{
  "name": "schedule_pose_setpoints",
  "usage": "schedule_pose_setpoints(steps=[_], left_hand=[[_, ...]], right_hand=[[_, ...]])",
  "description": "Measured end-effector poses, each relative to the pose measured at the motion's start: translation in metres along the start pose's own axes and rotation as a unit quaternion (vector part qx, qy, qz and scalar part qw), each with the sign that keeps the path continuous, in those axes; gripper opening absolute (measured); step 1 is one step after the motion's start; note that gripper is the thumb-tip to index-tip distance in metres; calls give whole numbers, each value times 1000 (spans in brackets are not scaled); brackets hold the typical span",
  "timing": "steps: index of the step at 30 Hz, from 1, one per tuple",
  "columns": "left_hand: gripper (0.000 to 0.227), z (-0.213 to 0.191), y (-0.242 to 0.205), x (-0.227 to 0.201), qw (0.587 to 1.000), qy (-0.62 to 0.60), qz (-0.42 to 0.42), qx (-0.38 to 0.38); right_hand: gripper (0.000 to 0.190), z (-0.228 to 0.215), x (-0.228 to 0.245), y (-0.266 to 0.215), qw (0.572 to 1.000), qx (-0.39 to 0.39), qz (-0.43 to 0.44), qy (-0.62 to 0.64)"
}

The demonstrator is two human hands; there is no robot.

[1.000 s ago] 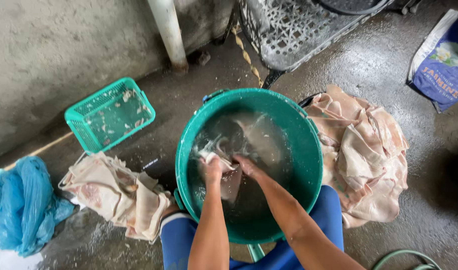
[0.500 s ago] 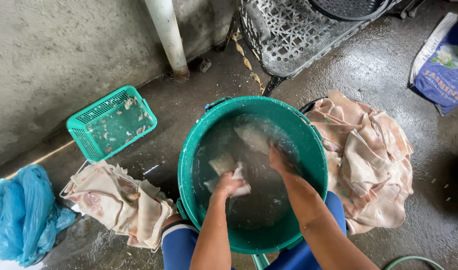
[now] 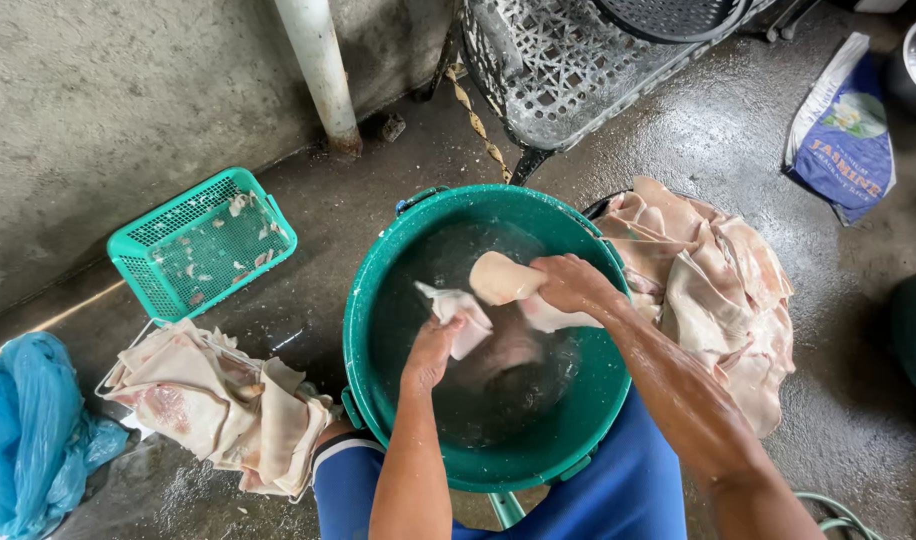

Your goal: The person washes pieces of animal skin in a bucket of water by hand and places them into a basin.

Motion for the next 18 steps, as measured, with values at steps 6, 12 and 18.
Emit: schedule_pose_setpoints(steps=[6, 12, 18], left_hand=[[46, -18, 10, -3, 982, -90, 34, -161], [43, -19, 7, -19, 980, -56, 109, -156], [48, -30, 20, 9, 983, -185, -6, -13]], right_hand=[[45, -106, 41, -53, 988, -125, 4, 86], [47, -167, 50, -63, 929, -282, 42, 234], [40, -71, 118, -39, 971, -238, 9, 8]])
Point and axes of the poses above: each hand's wrist, its own y-axis towards the middle knuckle, its own z-axis out of the palm, x = y × z, the point moved 1 cm from there along y, towards the middle knuckle, and after that the axes turned 12 degrees about -y, right-handed, at the moved point
